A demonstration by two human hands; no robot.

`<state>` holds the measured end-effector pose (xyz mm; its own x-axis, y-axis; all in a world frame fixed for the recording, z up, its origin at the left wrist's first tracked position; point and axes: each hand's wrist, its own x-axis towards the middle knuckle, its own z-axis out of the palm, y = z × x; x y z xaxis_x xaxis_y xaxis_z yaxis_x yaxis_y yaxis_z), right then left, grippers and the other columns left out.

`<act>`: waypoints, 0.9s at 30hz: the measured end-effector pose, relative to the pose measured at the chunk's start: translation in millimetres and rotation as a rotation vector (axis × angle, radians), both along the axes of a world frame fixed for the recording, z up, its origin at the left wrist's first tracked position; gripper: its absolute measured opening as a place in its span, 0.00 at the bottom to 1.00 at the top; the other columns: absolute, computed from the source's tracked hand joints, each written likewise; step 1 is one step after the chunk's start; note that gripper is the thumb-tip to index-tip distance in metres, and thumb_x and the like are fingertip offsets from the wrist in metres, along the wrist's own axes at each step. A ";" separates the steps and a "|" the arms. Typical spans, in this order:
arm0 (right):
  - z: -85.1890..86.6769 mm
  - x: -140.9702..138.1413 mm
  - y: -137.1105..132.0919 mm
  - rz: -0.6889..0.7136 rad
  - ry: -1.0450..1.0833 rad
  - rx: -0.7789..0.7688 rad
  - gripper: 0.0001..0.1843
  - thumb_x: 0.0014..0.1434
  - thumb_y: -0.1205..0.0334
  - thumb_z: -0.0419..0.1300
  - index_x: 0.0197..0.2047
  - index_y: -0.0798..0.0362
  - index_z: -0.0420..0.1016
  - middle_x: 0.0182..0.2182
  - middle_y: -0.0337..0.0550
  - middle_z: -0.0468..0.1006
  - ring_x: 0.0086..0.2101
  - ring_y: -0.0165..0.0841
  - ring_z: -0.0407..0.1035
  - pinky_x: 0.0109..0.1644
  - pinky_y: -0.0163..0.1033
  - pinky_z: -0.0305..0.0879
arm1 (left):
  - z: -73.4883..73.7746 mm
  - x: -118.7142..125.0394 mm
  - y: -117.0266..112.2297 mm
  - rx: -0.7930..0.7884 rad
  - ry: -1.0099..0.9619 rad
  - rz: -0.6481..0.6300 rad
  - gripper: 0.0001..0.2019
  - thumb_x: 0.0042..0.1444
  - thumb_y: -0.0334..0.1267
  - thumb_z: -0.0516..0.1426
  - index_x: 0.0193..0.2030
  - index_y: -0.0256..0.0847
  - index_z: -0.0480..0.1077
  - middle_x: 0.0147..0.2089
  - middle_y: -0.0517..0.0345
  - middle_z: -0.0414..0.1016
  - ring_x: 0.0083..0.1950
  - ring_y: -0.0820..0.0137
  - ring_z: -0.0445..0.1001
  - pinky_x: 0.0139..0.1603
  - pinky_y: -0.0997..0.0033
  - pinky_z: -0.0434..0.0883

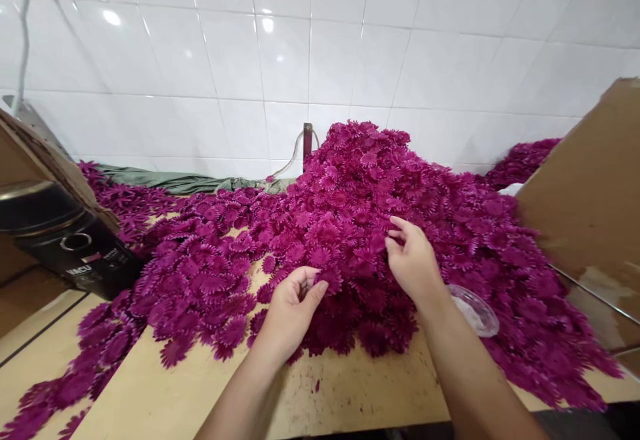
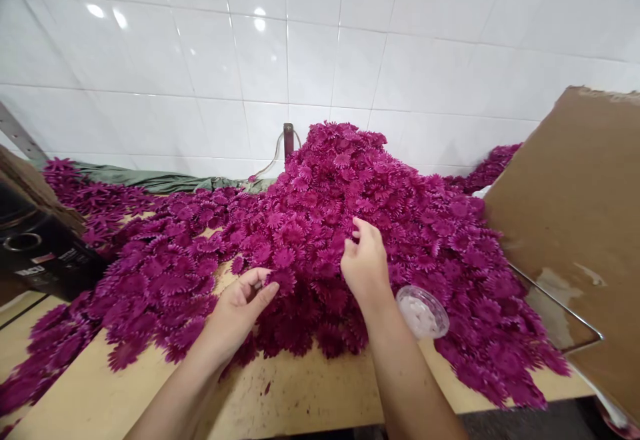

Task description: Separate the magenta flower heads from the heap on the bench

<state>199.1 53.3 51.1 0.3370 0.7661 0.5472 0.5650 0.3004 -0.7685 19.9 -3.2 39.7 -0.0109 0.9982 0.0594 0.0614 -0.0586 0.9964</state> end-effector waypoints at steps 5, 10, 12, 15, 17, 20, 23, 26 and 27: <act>5.6 -30.3 -34.9 0.410 -0.070 -0.196 0.14 0.51 0.59 0.55 0.41 0.54 0.70 0.39 0.49 0.74 0.39 0.37 0.69 0.44 0.45 0.65 | -2.7 4.3 4.6 0.015 -0.035 -0.082 0.12 0.45 0.46 0.55 0.23 0.39 0.61 0.21 0.67 0.55 0.23 0.77 0.55 0.26 0.77 0.57; 1.7 -49.5 -48.9 0.641 0.135 -0.388 0.08 0.47 0.62 0.59 0.32 0.54 0.68 0.26 0.38 0.71 0.28 0.29 0.67 0.34 0.36 0.65 | -12.0 3.6 8.8 0.026 -0.015 -0.060 0.17 0.49 0.48 0.52 0.19 0.40 0.55 0.19 0.68 0.50 0.22 0.77 0.50 0.23 0.78 0.53; -1.1 -48.0 -44.3 0.710 0.255 -0.434 0.08 0.44 0.63 0.60 0.29 0.54 0.66 0.24 0.35 0.69 0.26 0.27 0.65 0.32 0.35 0.63 | -13.8 4.0 8.2 0.027 -0.034 -0.078 0.17 0.50 0.49 0.51 0.19 0.40 0.55 0.20 0.68 0.51 0.23 0.77 0.51 0.24 0.78 0.54; -4.3 -44.2 -36.7 0.751 0.378 -0.488 0.08 0.41 0.64 0.60 0.28 0.54 0.67 0.21 0.33 0.69 0.24 0.26 0.64 0.31 0.34 0.62 | -11.7 5.3 4.9 0.040 -0.038 -0.108 0.16 0.51 0.48 0.50 0.20 0.39 0.57 0.20 0.67 0.52 0.23 0.77 0.52 0.25 0.77 0.55; -5.9 -42.9 -33.6 0.685 0.380 -0.466 0.06 0.42 0.65 0.58 0.28 0.55 0.68 0.21 0.34 0.70 0.24 0.26 0.64 0.32 0.35 0.62 | -8.4 5.9 2.3 0.036 -0.011 -0.115 0.14 0.50 0.45 0.52 0.20 0.39 0.58 0.20 0.67 0.53 0.23 0.77 0.52 0.24 0.78 0.55; -7.4 -42.9 -31.3 0.584 0.323 -0.415 0.05 0.43 0.66 0.55 0.27 0.55 0.70 0.22 0.37 0.73 0.25 0.28 0.66 0.33 0.36 0.63 | -5.2 6.2 -0.3 0.026 0.013 -0.097 0.11 0.49 0.41 0.53 0.21 0.39 0.59 0.19 0.68 0.54 0.22 0.77 0.52 0.23 0.78 0.54; -7.3 -46.0 -31.6 0.492 0.234 -0.358 0.06 0.45 0.67 0.53 0.27 0.55 0.71 0.22 0.39 0.75 0.26 0.30 0.68 0.33 0.37 0.64 | -6.7 7.0 0.2 0.050 -0.007 -0.049 0.12 0.49 0.41 0.53 0.20 0.39 0.58 0.19 0.68 0.53 0.22 0.77 0.52 0.23 0.78 0.54; -5.9 -53.5 -34.3 0.382 0.109 -0.285 0.08 0.47 0.67 0.52 0.28 0.55 0.71 0.24 0.41 0.76 0.26 0.31 0.69 0.33 0.37 0.64 | -10.5 9.5 2.6 0.067 -0.029 -0.003 0.12 0.49 0.41 0.52 0.19 0.40 0.55 0.19 0.69 0.50 0.21 0.78 0.50 0.22 0.78 0.53; -5.3 -55.9 -34.8 0.356 0.072 -0.264 0.08 0.48 0.67 0.51 0.29 0.55 0.71 0.24 0.42 0.76 0.26 0.32 0.69 0.33 0.37 0.65 | -11.1 10.3 3.1 0.068 -0.029 0.007 0.13 0.49 0.41 0.52 0.19 0.40 0.55 0.19 0.69 0.50 0.21 0.78 0.50 0.22 0.78 0.53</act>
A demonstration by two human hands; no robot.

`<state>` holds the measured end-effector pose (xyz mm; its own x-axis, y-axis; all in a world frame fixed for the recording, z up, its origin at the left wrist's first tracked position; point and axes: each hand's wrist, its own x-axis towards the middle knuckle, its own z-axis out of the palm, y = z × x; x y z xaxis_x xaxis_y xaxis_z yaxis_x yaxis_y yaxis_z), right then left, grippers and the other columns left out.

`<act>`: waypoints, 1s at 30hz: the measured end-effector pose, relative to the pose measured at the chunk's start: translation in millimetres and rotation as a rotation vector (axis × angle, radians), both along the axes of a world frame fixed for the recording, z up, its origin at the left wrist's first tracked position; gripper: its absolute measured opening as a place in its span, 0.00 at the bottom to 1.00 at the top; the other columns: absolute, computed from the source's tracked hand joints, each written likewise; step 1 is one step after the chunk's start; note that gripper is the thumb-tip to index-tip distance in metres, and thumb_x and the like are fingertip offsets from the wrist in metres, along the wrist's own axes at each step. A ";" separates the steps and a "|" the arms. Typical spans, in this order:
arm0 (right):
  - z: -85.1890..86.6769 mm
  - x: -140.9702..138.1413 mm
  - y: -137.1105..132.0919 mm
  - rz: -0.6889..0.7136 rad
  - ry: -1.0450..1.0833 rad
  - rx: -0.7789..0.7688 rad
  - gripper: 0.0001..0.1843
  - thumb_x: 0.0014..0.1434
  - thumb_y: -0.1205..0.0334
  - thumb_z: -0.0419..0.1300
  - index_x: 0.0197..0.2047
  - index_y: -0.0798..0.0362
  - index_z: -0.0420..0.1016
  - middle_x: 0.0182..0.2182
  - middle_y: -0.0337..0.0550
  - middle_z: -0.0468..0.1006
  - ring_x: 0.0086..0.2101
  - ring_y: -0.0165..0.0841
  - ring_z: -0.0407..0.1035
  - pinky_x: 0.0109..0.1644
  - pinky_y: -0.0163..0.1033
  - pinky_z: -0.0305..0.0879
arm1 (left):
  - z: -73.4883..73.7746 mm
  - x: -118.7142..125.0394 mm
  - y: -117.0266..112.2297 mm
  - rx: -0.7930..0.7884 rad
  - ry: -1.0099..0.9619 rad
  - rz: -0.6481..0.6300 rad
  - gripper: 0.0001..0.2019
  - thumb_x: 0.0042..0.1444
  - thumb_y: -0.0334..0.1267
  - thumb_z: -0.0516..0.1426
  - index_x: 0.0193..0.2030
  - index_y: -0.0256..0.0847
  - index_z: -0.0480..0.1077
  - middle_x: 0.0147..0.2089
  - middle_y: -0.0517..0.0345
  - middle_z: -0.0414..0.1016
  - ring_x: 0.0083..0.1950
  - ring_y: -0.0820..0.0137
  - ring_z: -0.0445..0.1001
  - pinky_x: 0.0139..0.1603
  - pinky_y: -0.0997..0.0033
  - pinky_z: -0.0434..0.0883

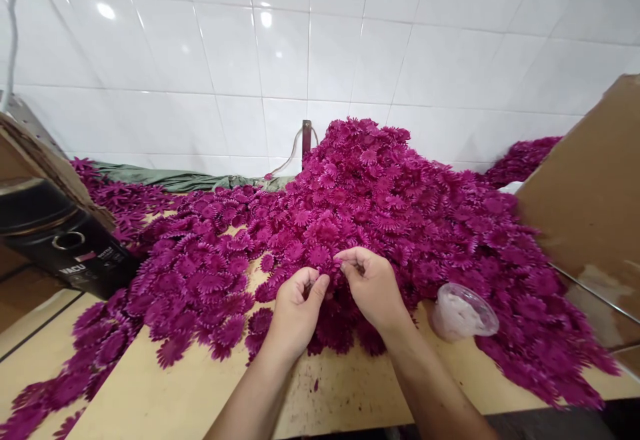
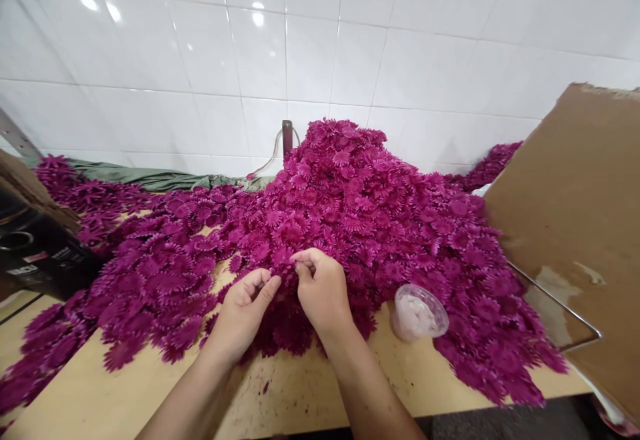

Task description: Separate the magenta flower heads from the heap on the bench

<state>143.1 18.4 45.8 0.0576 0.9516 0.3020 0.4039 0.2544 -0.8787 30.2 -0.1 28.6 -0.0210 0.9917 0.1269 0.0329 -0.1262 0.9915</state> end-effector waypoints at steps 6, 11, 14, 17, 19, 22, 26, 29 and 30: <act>4.3 24.3 21.2 -0.289 -0.111 0.199 0.09 0.48 0.67 0.49 0.28 0.54 0.71 0.26 0.46 0.75 0.28 0.35 0.69 0.36 0.42 0.65 | 9.4 -7.7 -6.8 0.050 0.003 0.089 0.12 0.48 0.42 0.51 0.19 0.40 0.55 0.18 0.68 0.52 0.21 0.78 0.52 0.22 0.79 0.55; 9.7 56.4 38.6 -0.314 -0.022 0.193 0.17 0.47 0.67 0.52 0.42 0.58 0.71 0.37 0.52 0.74 0.37 0.38 0.70 0.43 0.47 0.65 | 14.6 -18.8 -6.9 0.023 0.006 0.103 0.14 0.44 0.43 0.55 0.17 0.40 0.56 0.18 0.68 0.53 0.21 0.78 0.54 0.23 0.79 0.57; 11.8 38.2 21.4 -0.093 -0.141 0.217 0.16 0.48 0.64 0.55 0.42 0.53 0.72 0.47 0.50 0.71 0.48 0.39 0.63 0.52 0.47 0.59 | 13.0 -15.1 -1.1 -0.021 -0.060 0.045 0.11 0.43 0.42 0.57 0.19 0.39 0.62 0.18 0.67 0.58 0.21 0.77 0.57 0.24 0.78 0.60; 8.0 12.5 1.7 0.121 -0.126 0.063 0.10 0.49 0.59 0.57 0.35 0.52 0.72 0.34 0.44 0.75 0.36 0.35 0.69 0.43 0.42 0.64 | 11.3 -10.4 1.2 -0.038 -0.102 -0.039 0.08 0.44 0.41 0.57 0.24 0.37 0.68 0.21 0.62 0.68 0.25 0.75 0.64 0.30 0.75 0.65; 3.1 3.6 -3.4 0.199 -0.027 -0.049 0.09 0.47 0.60 0.58 0.33 0.53 0.69 0.27 0.39 0.73 0.29 0.31 0.67 0.35 0.38 0.65 | 9.6 -9.4 0.1 -0.054 -0.100 -0.078 0.08 0.45 0.40 0.57 0.27 0.36 0.71 0.24 0.59 0.72 0.28 0.72 0.67 0.34 0.73 0.66; -2.3 3.3 -0.4 0.224 0.092 -0.126 0.07 0.45 0.62 0.58 0.30 0.54 0.67 0.22 0.36 0.70 0.25 0.29 0.65 0.30 0.35 0.63 | 6.4 -9.4 -2.4 -0.064 -0.064 -0.084 0.09 0.47 0.39 0.55 0.29 0.36 0.73 0.26 0.56 0.74 0.31 0.70 0.69 0.36 0.71 0.67; -1.9 7.4 5.6 0.182 0.013 -0.061 0.08 0.50 0.61 0.52 0.22 0.54 0.65 0.18 0.36 0.67 0.22 0.28 0.62 0.28 0.35 0.59 | 5.1 -8.2 -3.6 -0.025 -0.009 0.009 0.08 0.46 0.38 0.56 0.30 0.37 0.74 0.25 0.59 0.73 0.32 0.69 0.70 0.37 0.71 0.67; -2.1 6.4 5.7 0.131 -0.100 0.030 0.11 0.52 0.62 0.49 0.23 0.54 0.67 0.20 0.39 0.70 0.25 0.31 0.65 0.33 0.37 0.61 | 6.9 -7.2 -3.3 -0.033 0.013 0.010 0.08 0.47 0.38 0.56 0.30 0.37 0.74 0.25 0.59 0.73 0.32 0.69 0.70 0.36 0.71 0.67; -2.8 5.9 5.1 0.120 -0.121 0.050 0.11 0.53 0.63 0.48 0.25 0.54 0.69 0.23 0.41 0.72 0.28 0.32 0.67 0.35 0.38 0.62 | 7.5 -7.1 -3.2 -0.043 0.014 -0.005 0.09 0.47 0.39 0.56 0.31 0.37 0.74 0.26 0.58 0.74 0.33 0.68 0.71 0.37 0.72 0.67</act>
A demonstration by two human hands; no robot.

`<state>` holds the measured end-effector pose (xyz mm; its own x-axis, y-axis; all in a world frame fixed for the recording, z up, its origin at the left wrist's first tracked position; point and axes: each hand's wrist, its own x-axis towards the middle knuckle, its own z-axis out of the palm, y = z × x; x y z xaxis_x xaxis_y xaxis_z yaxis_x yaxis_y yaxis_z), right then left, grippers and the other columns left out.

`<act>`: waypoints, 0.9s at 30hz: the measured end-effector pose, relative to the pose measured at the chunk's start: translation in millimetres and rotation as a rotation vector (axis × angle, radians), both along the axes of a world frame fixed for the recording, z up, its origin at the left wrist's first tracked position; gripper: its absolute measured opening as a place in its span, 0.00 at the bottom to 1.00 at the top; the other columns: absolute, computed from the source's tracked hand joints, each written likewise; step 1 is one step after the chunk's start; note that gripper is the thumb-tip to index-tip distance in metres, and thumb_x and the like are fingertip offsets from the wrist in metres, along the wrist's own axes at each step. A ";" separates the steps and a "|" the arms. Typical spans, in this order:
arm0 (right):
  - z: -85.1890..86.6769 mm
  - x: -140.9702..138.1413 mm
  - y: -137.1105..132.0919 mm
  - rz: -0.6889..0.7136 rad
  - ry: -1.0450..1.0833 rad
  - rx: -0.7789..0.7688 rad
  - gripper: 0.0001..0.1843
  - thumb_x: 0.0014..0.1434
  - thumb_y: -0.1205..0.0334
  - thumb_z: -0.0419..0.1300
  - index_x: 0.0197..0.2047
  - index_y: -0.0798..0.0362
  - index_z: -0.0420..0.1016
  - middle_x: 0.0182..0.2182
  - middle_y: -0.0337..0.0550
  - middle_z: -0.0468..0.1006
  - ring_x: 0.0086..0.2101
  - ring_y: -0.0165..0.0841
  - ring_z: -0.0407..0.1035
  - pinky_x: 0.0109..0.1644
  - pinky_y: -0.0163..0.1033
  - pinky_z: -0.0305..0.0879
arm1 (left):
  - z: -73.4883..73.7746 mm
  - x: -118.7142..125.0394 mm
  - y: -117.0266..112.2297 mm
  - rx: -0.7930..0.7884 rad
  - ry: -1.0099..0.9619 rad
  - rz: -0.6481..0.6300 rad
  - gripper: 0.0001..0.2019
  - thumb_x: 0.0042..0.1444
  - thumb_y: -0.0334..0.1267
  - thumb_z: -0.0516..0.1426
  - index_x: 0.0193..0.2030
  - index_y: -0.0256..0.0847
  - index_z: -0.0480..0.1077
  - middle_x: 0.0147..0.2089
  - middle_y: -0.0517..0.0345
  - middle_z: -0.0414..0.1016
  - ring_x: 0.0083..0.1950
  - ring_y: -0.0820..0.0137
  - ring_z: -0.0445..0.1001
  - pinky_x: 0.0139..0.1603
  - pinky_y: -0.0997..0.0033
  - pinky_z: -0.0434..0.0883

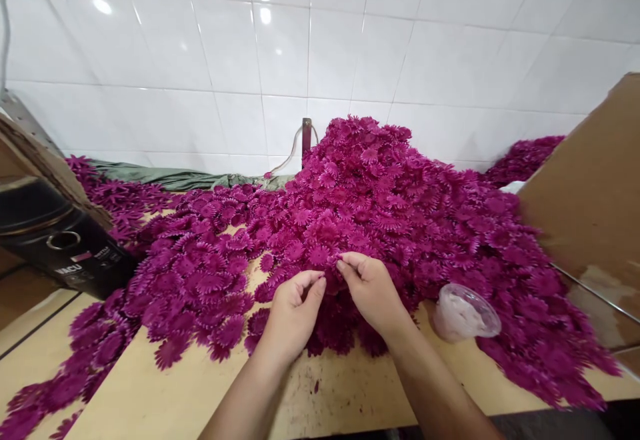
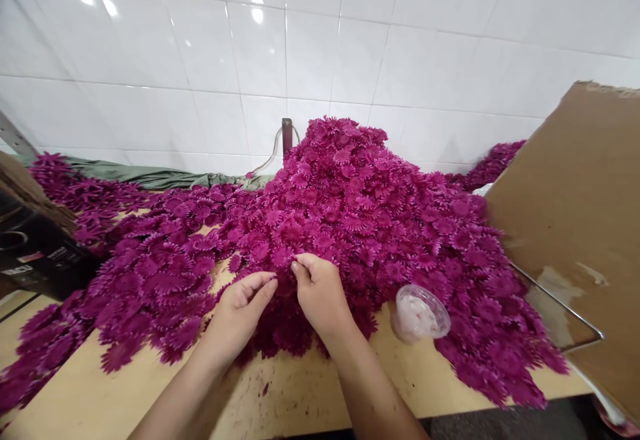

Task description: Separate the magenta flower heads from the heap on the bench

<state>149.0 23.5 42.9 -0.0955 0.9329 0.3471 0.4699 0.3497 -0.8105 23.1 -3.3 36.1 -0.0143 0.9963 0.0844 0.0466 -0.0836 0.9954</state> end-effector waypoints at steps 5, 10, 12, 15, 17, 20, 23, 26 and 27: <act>-2.6 -1.6 -6.5 -0.075 -0.053 0.092 0.11 0.53 0.62 0.51 0.36 0.55 0.71 0.34 0.47 0.74 0.35 0.35 0.69 0.41 0.40 0.64 | -0.6 0.0 1.3 0.009 0.000 -0.019 0.11 0.46 0.40 0.56 0.34 0.36 0.72 0.30 0.57 0.75 0.32 0.70 0.71 0.35 0.73 0.67; 2.2 -4.3 -16.5 -0.228 -0.162 0.197 0.08 0.53 0.66 0.50 0.33 0.54 0.70 0.30 0.45 0.74 0.31 0.34 0.68 0.37 0.41 0.63 | -5.1 1.6 5.0 0.048 -0.039 0.051 0.10 0.47 0.39 0.55 0.34 0.36 0.72 0.29 0.57 0.75 0.34 0.69 0.71 0.37 0.72 0.67; 3.4 -5.9 -18.8 -0.223 -0.164 0.186 0.06 0.54 0.65 0.51 0.30 0.53 0.69 0.28 0.43 0.73 0.29 0.33 0.67 0.35 0.39 0.62 | -5.0 2.2 5.5 0.052 -0.053 0.039 0.10 0.48 0.39 0.55 0.34 0.37 0.72 0.30 0.57 0.75 0.35 0.68 0.72 0.38 0.72 0.67; 1.6 -7.9 -19.7 -0.190 -0.148 0.162 0.06 0.54 0.64 0.51 0.29 0.53 0.68 0.27 0.43 0.72 0.29 0.33 0.66 0.34 0.39 0.61 | -3.7 3.4 3.9 0.050 -0.047 0.035 0.10 0.48 0.39 0.55 0.35 0.37 0.72 0.33 0.56 0.76 0.36 0.69 0.71 0.39 0.72 0.67; -1.4 -9.4 -19.6 -0.186 -0.163 0.188 0.07 0.55 0.66 0.49 0.29 0.52 0.67 0.28 0.44 0.72 0.30 0.33 0.65 0.35 0.39 0.60 | -3.6 4.9 1.9 0.032 -0.053 0.033 0.10 0.47 0.40 0.56 0.35 0.37 0.71 0.33 0.56 0.75 0.35 0.70 0.71 0.38 0.73 0.66; -5.1 -12.5 -20.5 -0.173 -0.183 0.236 0.09 0.55 0.70 0.47 0.27 0.52 0.66 0.27 0.43 0.70 0.30 0.34 0.64 0.36 0.39 0.59 | -4.6 7.8 -0.2 0.001 -0.080 0.025 0.09 0.47 0.41 0.56 0.31 0.37 0.69 0.27 0.60 0.71 0.29 0.73 0.68 0.32 0.75 0.65; -5.3 -15.1 -22.4 -0.139 -0.123 0.238 0.09 0.55 0.69 0.47 0.26 0.52 0.63 0.26 0.42 0.68 0.30 0.34 0.62 0.35 0.39 0.58 | -6.0 8.5 1.3 0.003 -0.103 0.049 0.09 0.46 0.41 0.56 0.27 0.38 0.65 0.22 0.65 0.65 0.24 0.76 0.62 0.27 0.77 0.61; -4.3 -14.4 -23.3 -0.105 0.089 0.137 0.07 0.56 0.64 0.48 0.27 0.52 0.62 0.24 0.39 0.64 0.27 0.31 0.60 0.33 0.37 0.57 | -6.3 5.1 5.7 -0.005 -0.198 0.082 0.09 0.46 0.42 0.55 0.26 0.38 0.63 0.22 0.67 0.62 0.23 0.78 0.59 0.26 0.78 0.60; -4.6 -13.6 -22.9 -0.090 0.182 0.075 0.08 0.56 0.61 0.49 0.27 0.52 0.62 0.22 0.37 0.62 0.26 0.30 0.58 0.31 0.36 0.56 | -5.9 3.6 7.0 -0.008 -0.233 0.096 0.09 0.46 0.42 0.55 0.25 0.38 0.62 0.21 0.67 0.61 0.23 0.78 0.58 0.26 0.79 0.59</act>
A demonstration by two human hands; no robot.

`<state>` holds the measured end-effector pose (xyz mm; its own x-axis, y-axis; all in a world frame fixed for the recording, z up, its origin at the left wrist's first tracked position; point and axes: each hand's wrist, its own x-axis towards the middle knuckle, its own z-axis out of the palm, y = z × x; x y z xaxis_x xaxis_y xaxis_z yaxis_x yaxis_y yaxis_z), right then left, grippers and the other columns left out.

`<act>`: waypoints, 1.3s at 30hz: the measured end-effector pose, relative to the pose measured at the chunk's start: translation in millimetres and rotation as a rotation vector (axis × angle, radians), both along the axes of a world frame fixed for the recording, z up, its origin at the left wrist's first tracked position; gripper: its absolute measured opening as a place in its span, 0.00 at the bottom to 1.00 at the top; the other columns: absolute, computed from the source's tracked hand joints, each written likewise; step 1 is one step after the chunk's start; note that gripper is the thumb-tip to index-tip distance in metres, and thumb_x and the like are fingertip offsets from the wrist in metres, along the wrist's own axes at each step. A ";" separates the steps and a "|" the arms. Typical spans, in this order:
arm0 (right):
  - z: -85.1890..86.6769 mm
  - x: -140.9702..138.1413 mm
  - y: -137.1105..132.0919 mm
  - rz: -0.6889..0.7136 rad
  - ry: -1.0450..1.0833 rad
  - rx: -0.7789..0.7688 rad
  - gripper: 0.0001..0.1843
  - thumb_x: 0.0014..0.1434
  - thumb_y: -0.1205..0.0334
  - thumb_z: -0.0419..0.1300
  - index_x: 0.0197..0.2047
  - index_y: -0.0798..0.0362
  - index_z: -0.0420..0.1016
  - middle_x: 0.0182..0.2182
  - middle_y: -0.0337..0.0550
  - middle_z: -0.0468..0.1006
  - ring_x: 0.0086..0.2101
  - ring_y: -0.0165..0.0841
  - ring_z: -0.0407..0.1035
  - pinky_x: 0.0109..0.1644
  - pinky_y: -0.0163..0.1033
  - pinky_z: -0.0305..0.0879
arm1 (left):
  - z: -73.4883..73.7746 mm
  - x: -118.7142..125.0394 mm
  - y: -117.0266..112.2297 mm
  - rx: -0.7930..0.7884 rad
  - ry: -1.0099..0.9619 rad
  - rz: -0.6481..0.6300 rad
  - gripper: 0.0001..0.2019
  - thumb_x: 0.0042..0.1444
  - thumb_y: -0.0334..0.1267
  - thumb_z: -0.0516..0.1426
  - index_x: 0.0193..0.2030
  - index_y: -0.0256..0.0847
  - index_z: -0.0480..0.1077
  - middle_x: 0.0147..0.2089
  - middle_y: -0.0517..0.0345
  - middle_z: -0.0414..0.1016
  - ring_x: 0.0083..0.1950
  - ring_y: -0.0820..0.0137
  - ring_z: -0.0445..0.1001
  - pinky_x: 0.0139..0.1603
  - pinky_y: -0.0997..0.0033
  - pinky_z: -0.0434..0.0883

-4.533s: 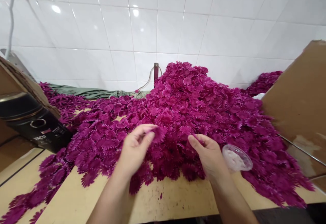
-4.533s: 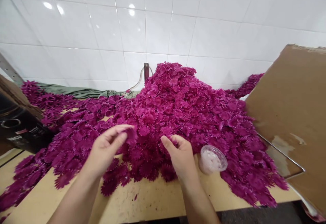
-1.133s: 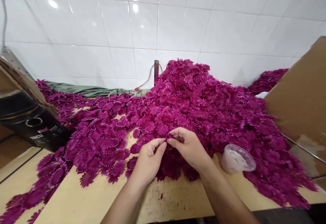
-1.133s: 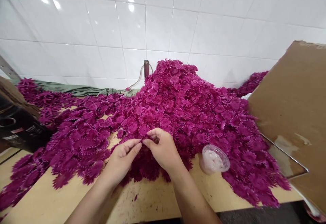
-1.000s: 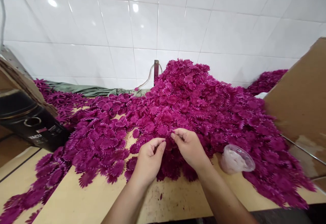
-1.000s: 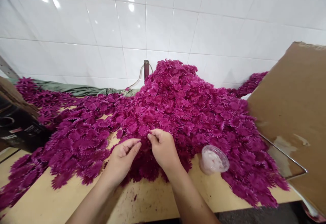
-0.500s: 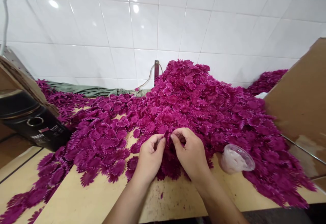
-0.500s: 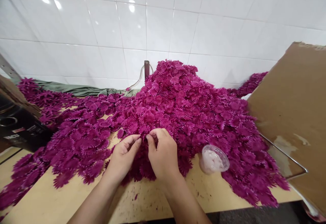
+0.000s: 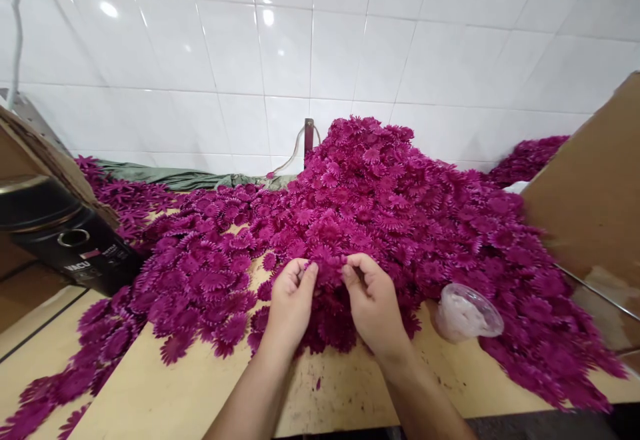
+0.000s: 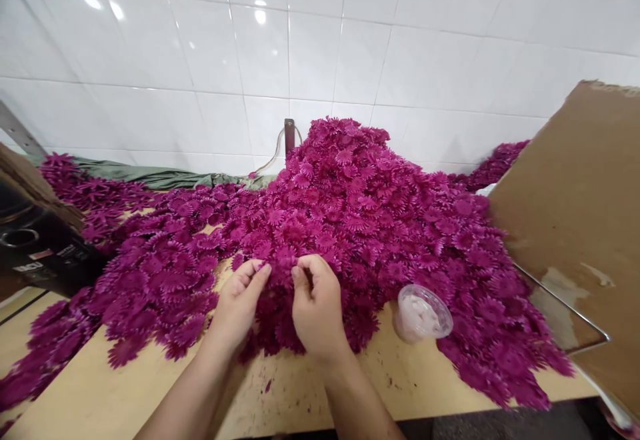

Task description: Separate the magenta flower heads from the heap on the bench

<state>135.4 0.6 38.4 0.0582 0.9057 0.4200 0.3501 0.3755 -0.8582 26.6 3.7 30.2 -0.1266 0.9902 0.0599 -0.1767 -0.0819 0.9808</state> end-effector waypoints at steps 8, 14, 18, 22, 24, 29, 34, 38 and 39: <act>-9.0 0.5 8.3 0.205 0.634 -0.281 0.13 0.48 0.52 0.58 0.27 0.51 0.61 0.21 0.33 0.61 0.23 0.26 0.56 0.26 0.32 0.55 | 6.9 -0.9 1.4 0.070 0.006 0.118 0.08 0.47 0.40 0.54 0.25 0.39 0.61 0.21 0.68 0.59 0.23 0.78 0.58 0.26 0.79 0.59; -2.9 2.4 2.1 0.248 0.528 -0.444 0.22 0.48 0.39 0.53 0.28 0.52 0.64 0.25 0.40 0.68 0.27 0.30 0.63 0.27 0.35 0.61 | -1.0 -1.2 0.3 0.179 0.391 0.166 0.06 0.50 0.40 0.53 0.27 0.40 0.64 0.23 0.65 0.63 0.24 0.76 0.61 0.27 0.77 0.61; -5.4 5.0 3.0 0.142 0.383 -0.334 0.16 0.46 0.49 0.60 0.30 0.54 0.67 0.26 0.38 0.70 0.28 0.29 0.64 0.34 0.36 0.62 | -2.7 -1.9 -2.2 0.211 0.460 0.158 0.05 0.49 0.39 0.54 0.29 0.41 0.66 0.25 0.64 0.66 0.26 0.74 0.64 0.29 0.76 0.62; -5.3 2.4 3.7 0.129 0.486 -0.328 0.12 0.44 0.54 0.62 0.26 0.55 0.69 0.21 0.34 0.68 0.24 0.26 0.61 0.30 0.33 0.59 | 4.1 1.4 -3.5 0.157 0.300 0.159 0.05 0.47 0.38 0.54 0.25 0.40 0.65 0.22 0.65 0.64 0.25 0.75 0.63 0.28 0.77 0.62; -1.3 2.9 2.2 0.119 0.528 -0.300 0.12 0.44 0.55 0.62 0.22 0.54 0.67 0.18 0.33 0.65 0.21 0.25 0.58 0.28 0.32 0.57 | 8.4 -2.7 -1.5 0.120 0.174 0.167 0.06 0.45 0.39 0.56 0.24 0.39 0.65 0.21 0.66 0.64 0.25 0.76 0.63 0.28 0.77 0.62; 10.2 32.0 2.7 -0.077 0.713 -0.199 0.12 0.43 0.53 0.63 0.24 0.53 0.68 0.18 0.33 0.66 0.19 0.24 0.56 0.22 0.31 0.52 | 11.6 -49.5 11.1 0.050 -0.161 0.571 0.08 0.44 0.41 0.57 0.28 0.40 0.65 0.24 0.65 0.68 0.24 0.76 0.66 0.26 0.77 0.64; 6.8 48.3 11.3 -0.070 0.655 -0.248 0.19 0.39 0.50 0.65 0.18 0.53 0.61 0.14 0.30 0.57 0.16 0.22 0.48 0.19 0.31 0.44 | 14.3 -60.0 3.6 0.085 0.048 0.247 0.10 0.43 0.42 0.59 0.29 0.38 0.69 0.24 0.63 0.69 0.27 0.74 0.68 0.29 0.75 0.65; 6.5 27.9 11.2 0.127 0.464 -0.343 0.23 0.41 0.46 0.62 0.15 0.53 0.57 0.13 0.29 0.53 0.17 0.22 0.45 0.20 0.31 0.42 | 24.4 -21.3 -12.8 0.062 0.207 -0.132 0.14 0.44 0.37 0.59 0.41 0.41 0.71 0.27 0.61 0.71 0.29 0.73 0.68 0.31 0.74 0.66; 7.2 23.1 10.5 0.178 0.421 -0.361 0.23 0.40 0.46 0.62 0.15 0.53 0.57 0.13 0.29 0.53 0.17 0.22 0.45 0.20 0.31 0.43 | 26.0 -13.2 -14.8 0.051 0.227 -0.211 0.18 0.44 0.36 0.59 0.45 0.42 0.70 0.28 0.61 0.72 0.30 0.72 0.69 0.32 0.74 0.67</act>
